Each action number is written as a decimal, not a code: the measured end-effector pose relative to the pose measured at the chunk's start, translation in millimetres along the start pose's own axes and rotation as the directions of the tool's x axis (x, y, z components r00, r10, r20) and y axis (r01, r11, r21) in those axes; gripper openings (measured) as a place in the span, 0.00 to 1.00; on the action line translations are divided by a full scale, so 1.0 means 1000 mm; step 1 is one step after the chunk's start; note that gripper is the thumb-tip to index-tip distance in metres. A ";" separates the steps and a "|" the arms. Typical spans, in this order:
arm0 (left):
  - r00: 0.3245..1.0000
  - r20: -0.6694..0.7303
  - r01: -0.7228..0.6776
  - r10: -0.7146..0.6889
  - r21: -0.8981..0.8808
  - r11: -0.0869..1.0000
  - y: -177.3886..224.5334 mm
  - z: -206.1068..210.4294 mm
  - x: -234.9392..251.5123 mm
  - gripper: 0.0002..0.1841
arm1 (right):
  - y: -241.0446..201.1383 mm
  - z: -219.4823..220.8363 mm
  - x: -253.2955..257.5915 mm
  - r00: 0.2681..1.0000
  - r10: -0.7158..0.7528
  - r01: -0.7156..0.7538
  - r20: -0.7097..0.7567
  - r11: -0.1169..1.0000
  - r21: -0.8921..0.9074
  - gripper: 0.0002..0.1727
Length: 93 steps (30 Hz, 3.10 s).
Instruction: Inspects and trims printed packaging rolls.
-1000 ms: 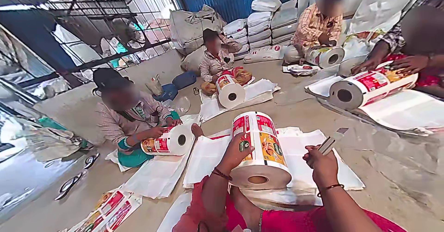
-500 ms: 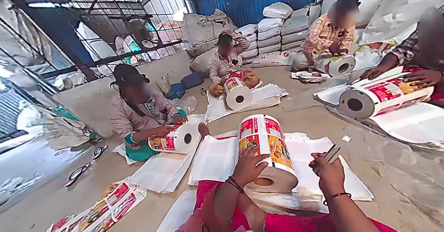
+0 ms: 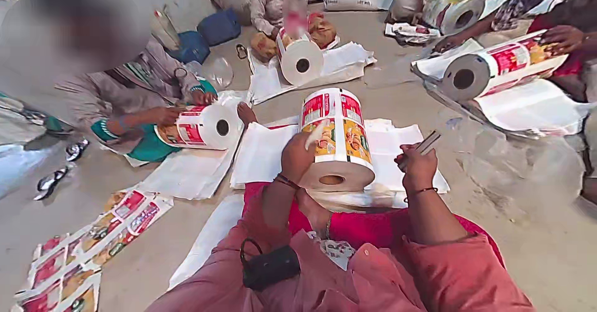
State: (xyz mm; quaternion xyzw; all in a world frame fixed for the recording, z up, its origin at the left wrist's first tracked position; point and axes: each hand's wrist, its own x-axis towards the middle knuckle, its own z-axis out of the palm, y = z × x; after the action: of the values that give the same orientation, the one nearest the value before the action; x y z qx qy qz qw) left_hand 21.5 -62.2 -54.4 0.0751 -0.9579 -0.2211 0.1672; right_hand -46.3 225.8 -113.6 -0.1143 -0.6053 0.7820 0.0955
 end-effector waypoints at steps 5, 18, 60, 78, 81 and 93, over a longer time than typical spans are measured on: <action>0.965 -0.191 0.156 -0.180 -0.133 0.979 -0.063 -0.038 0.006 0.21 | 0.000 0.000 0.000 1.000 0.000 0.000 -0.009 1.000 0.013 0.09; 0.768 0.356 0.615 -0.533 -0.644 0.456 -0.091 0.020 0.000 0.46 | 0.011 0.013 0.001 0.984 0.169 -0.122 0.061 0.876 -0.466 0.29; 0.909 -0.383 -0.355 0.165 -0.504 0.787 -0.060 0.071 -0.019 0.12 | -0.103 0.245 0.092 0.790 0.337 0.536 0.513 0.027 -0.843 0.24; 0.750 -0.123 0.184 -0.650 -0.905 0.384 -0.148 0.002 -0.004 0.18 | -0.035 -0.008 -0.016 0.995 0.093 -0.091 -0.023 0.848 -0.523 0.27; 0.621 -0.065 0.318 -0.781 -0.890 0.326 -0.195 -0.003 -0.019 0.21 | -0.021 -0.040 -0.007 0.982 0.116 -0.161 -0.149 0.926 -0.342 0.28; 0.831 -0.224 0.519 -0.509 -0.016 0.854 -0.204 -0.055 -0.043 0.31 | -0.018 -0.029 0.010 0.975 0.221 -0.222 -0.022 0.965 -0.137 0.33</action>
State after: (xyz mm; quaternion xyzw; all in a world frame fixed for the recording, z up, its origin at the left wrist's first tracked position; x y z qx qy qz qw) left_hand 95.5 -256.3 -111.5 0.3576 -0.8825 -0.2266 0.2047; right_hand -47.2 259.9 -104.0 -0.1901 -0.6413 0.7434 0.0013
